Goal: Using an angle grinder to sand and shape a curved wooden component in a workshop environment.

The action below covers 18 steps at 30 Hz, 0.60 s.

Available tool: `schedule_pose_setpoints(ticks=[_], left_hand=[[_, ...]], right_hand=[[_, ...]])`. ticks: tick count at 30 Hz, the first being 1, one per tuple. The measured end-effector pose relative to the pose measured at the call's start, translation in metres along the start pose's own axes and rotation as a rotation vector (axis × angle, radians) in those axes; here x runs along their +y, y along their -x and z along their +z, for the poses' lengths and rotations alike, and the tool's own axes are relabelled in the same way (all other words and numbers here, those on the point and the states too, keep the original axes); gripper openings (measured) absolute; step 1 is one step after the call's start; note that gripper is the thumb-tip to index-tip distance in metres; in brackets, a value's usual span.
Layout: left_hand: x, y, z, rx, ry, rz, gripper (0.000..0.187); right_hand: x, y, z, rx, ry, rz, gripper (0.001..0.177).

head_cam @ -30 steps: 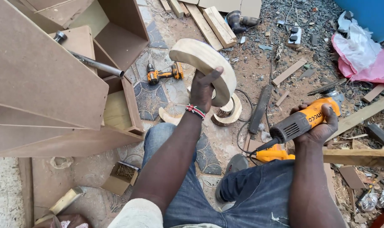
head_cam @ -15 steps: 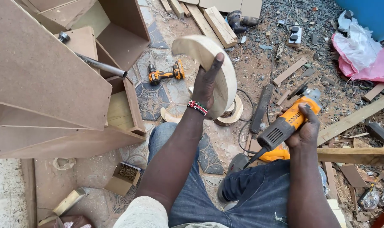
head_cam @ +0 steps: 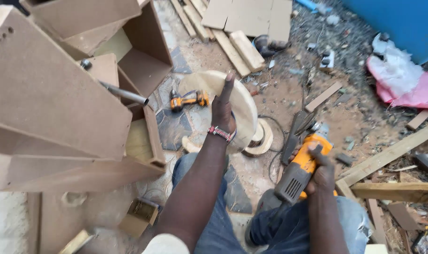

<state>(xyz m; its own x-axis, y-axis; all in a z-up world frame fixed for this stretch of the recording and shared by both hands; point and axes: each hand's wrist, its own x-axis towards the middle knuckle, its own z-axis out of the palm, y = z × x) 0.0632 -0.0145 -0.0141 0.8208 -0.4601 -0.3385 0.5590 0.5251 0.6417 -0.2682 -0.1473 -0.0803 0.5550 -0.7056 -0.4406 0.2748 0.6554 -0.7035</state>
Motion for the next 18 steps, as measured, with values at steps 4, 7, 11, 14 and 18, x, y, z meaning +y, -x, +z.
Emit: schedule_pose_setpoints(ticks=[4,7,11,14,18], left_hand=[[0.016,0.024,0.009,0.09,0.079,-0.055,0.053],[0.013,0.016,-0.002,0.114,0.1,-0.059,0.049],[0.018,0.03,0.002,0.133,0.101,-0.062,0.072],[0.011,0.017,-0.011,0.111,0.106,-0.056,0.095],[0.007,-0.007,-0.02,0.074,0.074,-0.033,0.108]], right_hand=[[0.027,-0.007,0.002,0.007,-0.032,-0.005,0.037],[0.027,-0.002,0.021,0.037,-0.084,-0.076,0.031],[0.024,-0.009,0.025,0.059,-0.086,-0.088,0.03],[0.016,0.0,0.041,0.116,0.043,-0.151,0.04],[0.01,0.009,0.061,0.127,0.094,-0.139,0.039]])
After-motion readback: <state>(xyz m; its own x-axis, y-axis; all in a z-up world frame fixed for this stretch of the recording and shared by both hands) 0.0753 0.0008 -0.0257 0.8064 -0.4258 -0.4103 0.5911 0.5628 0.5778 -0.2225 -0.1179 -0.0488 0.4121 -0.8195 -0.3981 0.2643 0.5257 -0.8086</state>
